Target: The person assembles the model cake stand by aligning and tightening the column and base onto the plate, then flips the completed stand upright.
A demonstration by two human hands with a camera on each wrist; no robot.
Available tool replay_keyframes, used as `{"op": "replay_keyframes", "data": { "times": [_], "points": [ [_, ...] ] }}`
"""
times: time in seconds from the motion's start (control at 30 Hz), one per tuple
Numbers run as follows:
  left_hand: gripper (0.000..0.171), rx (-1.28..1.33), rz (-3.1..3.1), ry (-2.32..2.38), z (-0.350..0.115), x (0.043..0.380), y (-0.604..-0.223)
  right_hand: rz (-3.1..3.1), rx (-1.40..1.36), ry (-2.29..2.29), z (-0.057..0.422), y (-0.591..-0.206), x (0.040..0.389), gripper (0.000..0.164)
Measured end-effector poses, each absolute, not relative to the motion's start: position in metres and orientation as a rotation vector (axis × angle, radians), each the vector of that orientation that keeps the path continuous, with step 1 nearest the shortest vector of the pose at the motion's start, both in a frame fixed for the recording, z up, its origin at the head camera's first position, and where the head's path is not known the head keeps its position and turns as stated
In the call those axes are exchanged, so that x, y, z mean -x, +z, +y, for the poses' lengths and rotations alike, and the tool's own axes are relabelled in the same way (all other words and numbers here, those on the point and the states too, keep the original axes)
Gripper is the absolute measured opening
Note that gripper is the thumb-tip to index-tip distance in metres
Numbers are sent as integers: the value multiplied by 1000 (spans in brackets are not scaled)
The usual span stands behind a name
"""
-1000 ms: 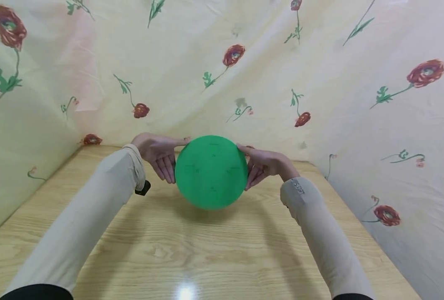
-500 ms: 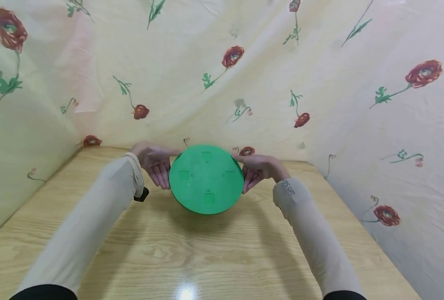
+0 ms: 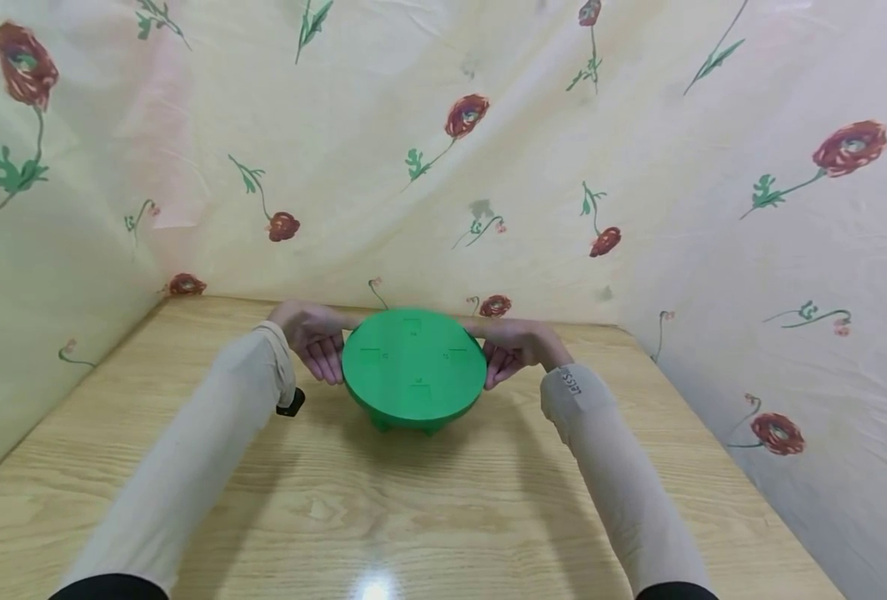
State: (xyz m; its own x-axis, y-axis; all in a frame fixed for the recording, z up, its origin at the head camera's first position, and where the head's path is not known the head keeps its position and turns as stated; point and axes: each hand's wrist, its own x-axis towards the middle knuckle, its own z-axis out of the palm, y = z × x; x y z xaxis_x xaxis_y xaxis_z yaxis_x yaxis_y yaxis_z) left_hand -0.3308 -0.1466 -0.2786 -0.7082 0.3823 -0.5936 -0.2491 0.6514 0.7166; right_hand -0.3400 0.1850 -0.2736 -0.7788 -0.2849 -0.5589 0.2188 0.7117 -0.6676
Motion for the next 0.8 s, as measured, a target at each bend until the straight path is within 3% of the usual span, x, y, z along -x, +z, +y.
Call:
{"op": "replay_keyframes", "data": {
  "times": [0.43,0.8],
  "points": [
    [63,-59,2153,1098,-145,330,-282,2245,24,-1045,186,-278,340,68],
    [66,-72,2153,1085,-142,329,-278,2248,25,-1055,187,-279,340,68]
  ]
}}
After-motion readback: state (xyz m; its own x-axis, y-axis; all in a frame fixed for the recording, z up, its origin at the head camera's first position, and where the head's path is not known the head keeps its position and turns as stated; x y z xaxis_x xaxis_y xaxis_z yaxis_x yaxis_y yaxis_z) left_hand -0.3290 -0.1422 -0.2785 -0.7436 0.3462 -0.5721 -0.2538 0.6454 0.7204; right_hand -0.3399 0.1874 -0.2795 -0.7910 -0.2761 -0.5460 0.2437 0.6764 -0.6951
